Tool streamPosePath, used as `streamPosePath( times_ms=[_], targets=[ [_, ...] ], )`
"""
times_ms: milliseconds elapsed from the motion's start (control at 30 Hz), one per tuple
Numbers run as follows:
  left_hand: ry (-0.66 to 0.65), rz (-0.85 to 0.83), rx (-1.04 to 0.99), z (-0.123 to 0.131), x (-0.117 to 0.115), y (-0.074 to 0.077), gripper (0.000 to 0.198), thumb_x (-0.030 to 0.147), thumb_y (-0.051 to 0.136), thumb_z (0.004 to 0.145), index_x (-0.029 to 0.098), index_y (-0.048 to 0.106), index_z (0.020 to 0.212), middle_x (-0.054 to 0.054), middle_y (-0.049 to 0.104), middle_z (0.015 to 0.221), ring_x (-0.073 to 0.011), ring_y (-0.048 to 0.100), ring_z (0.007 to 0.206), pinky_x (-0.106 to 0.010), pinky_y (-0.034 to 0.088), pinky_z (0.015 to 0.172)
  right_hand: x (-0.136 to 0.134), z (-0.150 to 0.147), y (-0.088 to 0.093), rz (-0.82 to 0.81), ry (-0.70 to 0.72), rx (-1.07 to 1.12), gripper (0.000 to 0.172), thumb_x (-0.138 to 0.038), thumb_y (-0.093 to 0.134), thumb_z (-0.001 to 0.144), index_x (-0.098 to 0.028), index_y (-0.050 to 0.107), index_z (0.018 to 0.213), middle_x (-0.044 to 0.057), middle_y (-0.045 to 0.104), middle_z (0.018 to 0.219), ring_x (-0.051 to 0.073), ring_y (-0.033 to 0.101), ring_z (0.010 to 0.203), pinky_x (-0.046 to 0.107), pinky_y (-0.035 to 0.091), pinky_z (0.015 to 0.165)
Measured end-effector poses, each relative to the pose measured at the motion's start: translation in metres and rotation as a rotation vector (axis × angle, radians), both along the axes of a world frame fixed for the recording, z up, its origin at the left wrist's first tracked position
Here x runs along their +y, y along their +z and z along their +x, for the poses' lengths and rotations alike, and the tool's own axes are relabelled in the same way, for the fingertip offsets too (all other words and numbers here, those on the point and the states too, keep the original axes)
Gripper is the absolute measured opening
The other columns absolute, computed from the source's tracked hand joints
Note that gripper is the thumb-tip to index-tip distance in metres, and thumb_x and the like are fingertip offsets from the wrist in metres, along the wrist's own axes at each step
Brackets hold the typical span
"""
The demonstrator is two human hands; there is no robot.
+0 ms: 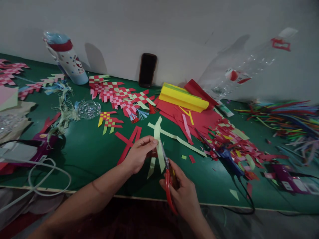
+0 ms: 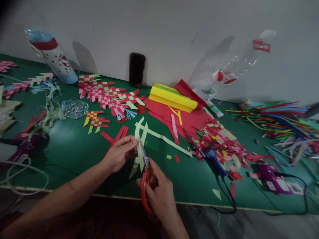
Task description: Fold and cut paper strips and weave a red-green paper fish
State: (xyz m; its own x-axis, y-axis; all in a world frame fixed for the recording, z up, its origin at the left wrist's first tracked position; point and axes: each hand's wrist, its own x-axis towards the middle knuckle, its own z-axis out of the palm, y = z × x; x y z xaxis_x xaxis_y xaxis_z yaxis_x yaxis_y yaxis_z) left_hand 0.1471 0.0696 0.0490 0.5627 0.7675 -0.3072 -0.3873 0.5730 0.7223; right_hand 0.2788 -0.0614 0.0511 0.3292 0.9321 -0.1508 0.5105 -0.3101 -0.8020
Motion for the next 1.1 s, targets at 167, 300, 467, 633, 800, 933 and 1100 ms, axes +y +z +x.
streamPosePath(
  times_ms=[167, 300, 467, 633, 800, 933, 1100],
  targets=[
    [-0.014, -0.035, -0.007, 0.0, 0.0, -0.001, 0.032, 0.041, 0.077, 0.072, 0.017, 0.057, 0.069, 0.004, 0.054, 0.062, -0.0084, 0.051, 0.057, -0.023, 0.049, 0.063, 0.0, -0.001, -0.001, -0.008, -0.003, 0.01, 0.059, -0.037, 0.067, 0.074, -0.022, 0.058, 0.13, 0.004, 0.072, 0.106, 0.019, 0.068, 0.086, 0.029, 0.055, 0.082],
    [-0.008, -0.051, -0.006, 0.001, 0.0, 0.0, 0.032, 0.041, 0.078, 0.07, 0.017, 0.057, 0.069, 0.004, 0.053, 0.06, -0.0085, 0.051, 0.056, -0.023, 0.049, 0.063, 0.0, -0.001, -0.003, -0.02, -0.011, 0.008, 0.059, -0.036, 0.067, 0.074, -0.023, 0.058, 0.131, 0.003, 0.072, 0.108, 0.019, 0.068, 0.086, 0.03, 0.056, 0.082],
    [-0.026, -0.031, 0.0, 0.001, -0.002, 0.0, 0.035, 0.042, 0.078, 0.07, 0.016, 0.055, 0.066, 0.005, 0.05, 0.059, -0.0069, 0.047, 0.056, -0.019, 0.045, 0.06, 0.0, -0.001, -0.004, -0.019, -0.005, 0.023, 0.06, -0.037, 0.067, 0.074, -0.021, 0.057, 0.131, 0.006, 0.069, 0.116, 0.022, 0.067, 0.1, 0.034, 0.053, 0.091],
    [-0.042, -0.024, -0.003, 0.002, -0.002, -0.001, 0.034, 0.042, 0.077, 0.072, 0.016, 0.055, 0.067, 0.005, 0.049, 0.06, -0.0067, 0.047, 0.057, -0.018, 0.043, 0.061, -0.001, 0.001, -0.007, -0.002, -0.007, 0.02, 0.06, -0.037, 0.067, 0.074, -0.022, 0.057, 0.131, 0.006, 0.067, 0.122, 0.023, 0.066, 0.105, 0.033, 0.053, 0.091],
    [-0.021, -0.021, -0.039, 0.0, 0.004, 0.0, 0.027, 0.037, 0.076, 0.073, 0.016, 0.06, 0.078, 0.003, 0.054, 0.066, -0.0078, 0.05, 0.06, -0.02, 0.043, 0.062, -0.004, 0.003, -0.005, -0.012, 0.014, -0.008, 0.06, -0.039, 0.068, 0.073, -0.023, 0.058, 0.13, 0.004, 0.072, 0.108, 0.02, 0.068, 0.088, 0.03, 0.056, 0.081],
    [0.067, -0.02, -0.053, -0.003, 0.008, -0.003, 0.025, 0.033, 0.077, 0.073, 0.016, 0.058, 0.074, 0.004, 0.052, 0.062, -0.0062, 0.047, 0.055, -0.018, 0.038, 0.054, -0.005, 0.002, -0.004, -0.027, 0.035, -0.016, 0.06, -0.039, 0.069, 0.073, -0.022, 0.059, 0.129, 0.002, 0.074, 0.094, 0.017, 0.067, 0.073, 0.027, 0.057, 0.071],
    [0.087, -0.019, -0.024, -0.001, 0.007, -0.004, 0.029, 0.033, 0.08, 0.071, 0.016, 0.056, 0.071, 0.005, 0.051, 0.061, -0.0042, 0.044, 0.052, -0.016, 0.036, 0.052, -0.005, 0.0, -0.007, -0.01, 0.025, -0.009, 0.06, -0.038, 0.068, 0.074, -0.022, 0.058, 0.13, 0.005, 0.071, 0.112, 0.02, 0.069, 0.091, 0.031, 0.056, 0.085]
  ],
)
